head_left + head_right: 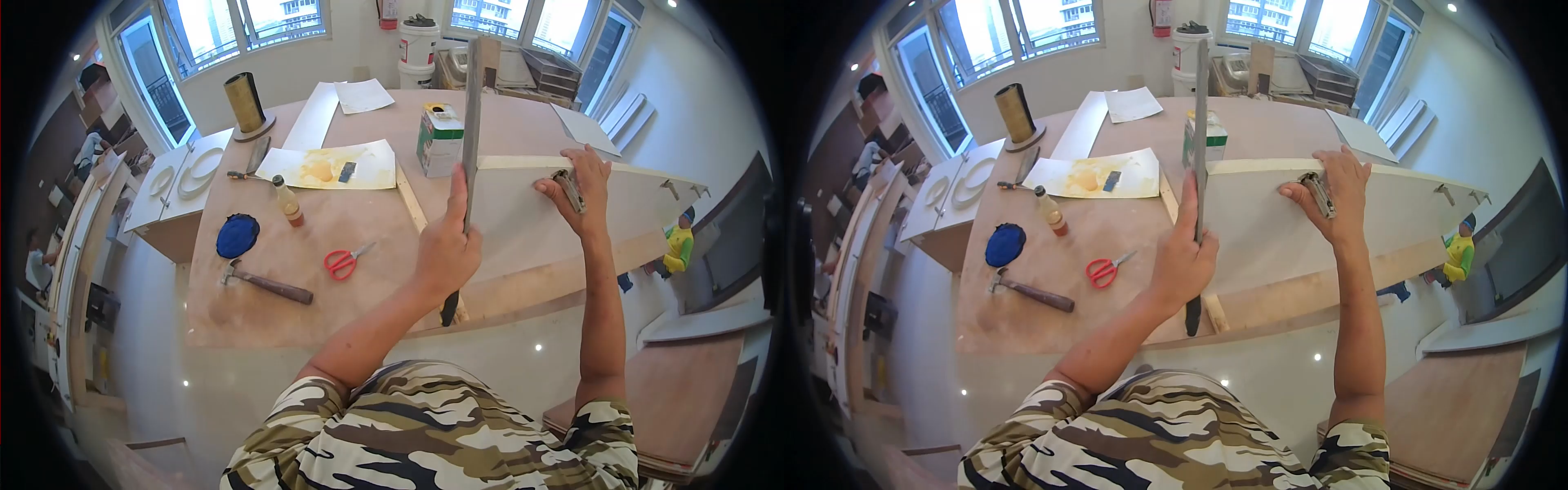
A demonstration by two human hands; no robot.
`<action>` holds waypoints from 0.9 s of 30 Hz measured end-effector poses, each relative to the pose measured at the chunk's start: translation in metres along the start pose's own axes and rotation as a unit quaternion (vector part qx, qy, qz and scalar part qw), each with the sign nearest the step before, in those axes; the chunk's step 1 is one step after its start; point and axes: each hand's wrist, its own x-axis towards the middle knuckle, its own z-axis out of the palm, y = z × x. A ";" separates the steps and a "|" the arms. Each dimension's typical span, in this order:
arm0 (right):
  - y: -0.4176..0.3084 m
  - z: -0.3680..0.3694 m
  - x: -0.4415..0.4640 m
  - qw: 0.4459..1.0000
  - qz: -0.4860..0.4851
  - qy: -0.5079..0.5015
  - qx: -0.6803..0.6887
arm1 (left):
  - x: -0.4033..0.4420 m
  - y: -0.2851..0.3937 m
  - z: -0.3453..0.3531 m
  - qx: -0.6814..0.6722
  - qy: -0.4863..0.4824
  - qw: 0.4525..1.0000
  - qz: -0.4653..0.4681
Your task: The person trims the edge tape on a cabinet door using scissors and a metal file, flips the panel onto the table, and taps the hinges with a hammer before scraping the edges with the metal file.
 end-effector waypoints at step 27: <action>0.003 -0.009 -0.002 1.000 -0.005 -0.023 -0.011 | -0.020 -0.016 0.004 0.022 -0.033 0.999 -0.010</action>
